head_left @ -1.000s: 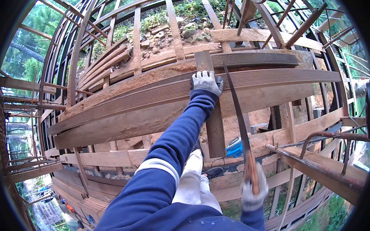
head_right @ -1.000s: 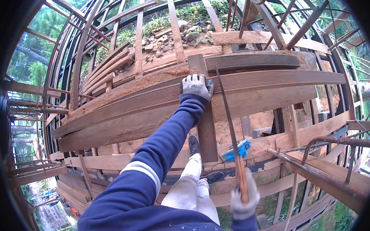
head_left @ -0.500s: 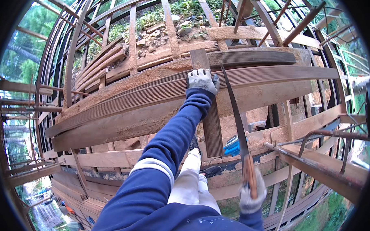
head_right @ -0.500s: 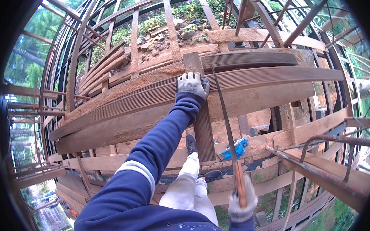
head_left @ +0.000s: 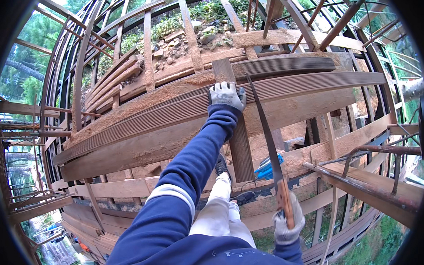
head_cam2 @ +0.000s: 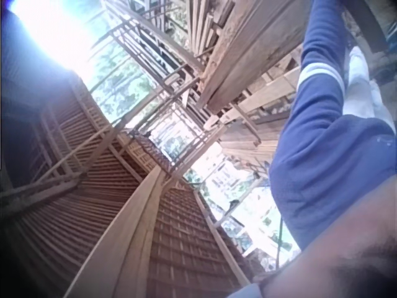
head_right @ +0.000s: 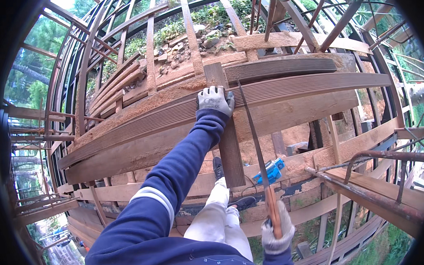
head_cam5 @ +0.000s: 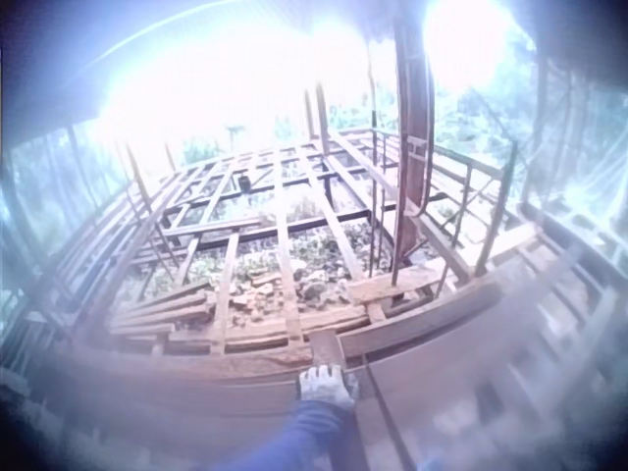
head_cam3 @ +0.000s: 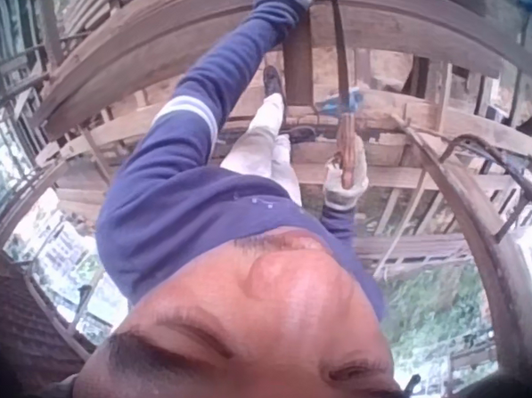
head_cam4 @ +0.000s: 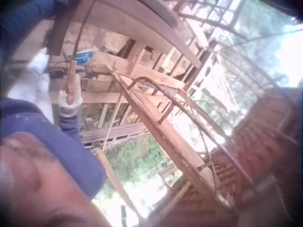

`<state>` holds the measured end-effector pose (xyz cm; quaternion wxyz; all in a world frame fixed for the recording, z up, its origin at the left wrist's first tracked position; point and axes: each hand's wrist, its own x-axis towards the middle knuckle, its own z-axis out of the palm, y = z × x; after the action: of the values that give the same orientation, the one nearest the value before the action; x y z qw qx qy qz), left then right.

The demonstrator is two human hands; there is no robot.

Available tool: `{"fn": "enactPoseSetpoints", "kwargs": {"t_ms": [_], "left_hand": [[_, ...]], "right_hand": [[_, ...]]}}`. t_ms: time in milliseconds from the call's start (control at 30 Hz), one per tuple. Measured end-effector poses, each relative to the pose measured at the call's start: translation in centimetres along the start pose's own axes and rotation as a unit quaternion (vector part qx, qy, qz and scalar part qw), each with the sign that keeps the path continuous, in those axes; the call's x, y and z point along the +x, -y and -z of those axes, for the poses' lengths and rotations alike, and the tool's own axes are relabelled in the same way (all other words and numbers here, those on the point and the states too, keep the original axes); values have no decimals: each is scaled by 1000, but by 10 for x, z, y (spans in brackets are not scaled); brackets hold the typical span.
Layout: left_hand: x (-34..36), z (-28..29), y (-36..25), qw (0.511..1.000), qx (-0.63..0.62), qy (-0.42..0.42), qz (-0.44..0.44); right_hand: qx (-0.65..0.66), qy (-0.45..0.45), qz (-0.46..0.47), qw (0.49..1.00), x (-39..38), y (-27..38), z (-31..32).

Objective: The person saws through a wooden plank using a hand saw while standing on a wooden structural frame. The person holds the plank steady with one gloved hand and performs repeated sawing motions with the other until the end of the plank is cut off.

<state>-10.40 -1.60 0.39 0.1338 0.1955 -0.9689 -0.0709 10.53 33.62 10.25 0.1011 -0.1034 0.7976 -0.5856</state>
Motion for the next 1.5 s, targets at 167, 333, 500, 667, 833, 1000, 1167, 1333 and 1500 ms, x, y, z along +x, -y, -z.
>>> {"fn": "enactPoseSetpoints", "kwargs": {"t_ms": [167, 333, 500, 667, 833, 1000, 1167, 1333, 1500], "left_hand": [[6, -4, -10, 1000, 7, 14, -12], [11, 3, -1, 999, 27, 14, -8], [4, -1, -2, 999, 44, -4, -6], [8, -11, -11, 999, 41, 7, -18], [6, -8, -9, 998, 55, 21, -11], [0, -9, -5, 998, 66, 4, -14], [3, -22, -5, 998, 59, -6, -35], [3, -24, -5, 998, 47, 2, -43], [-6, -17, 0, 995, 88, -9, -39]], "right_hand": [[47, -57, 32, 997, 175, -11, -79], [-112, -52, 151, 981, 102, -17, -49], [2, 24, 51, 998, -6, -24, 8], [4, -66, 115, 991, 175, -6, -72], [23, -65, 86, 994, 147, -7, -62], [-121, 66, 101, 985, 11, 26, 21], [19, -76, 95, 992, 128, -13, -49], [29, -124, 116, 985, 157, -12, -65], [-77, -4, 115, 990, -9, -16, 13]]}}
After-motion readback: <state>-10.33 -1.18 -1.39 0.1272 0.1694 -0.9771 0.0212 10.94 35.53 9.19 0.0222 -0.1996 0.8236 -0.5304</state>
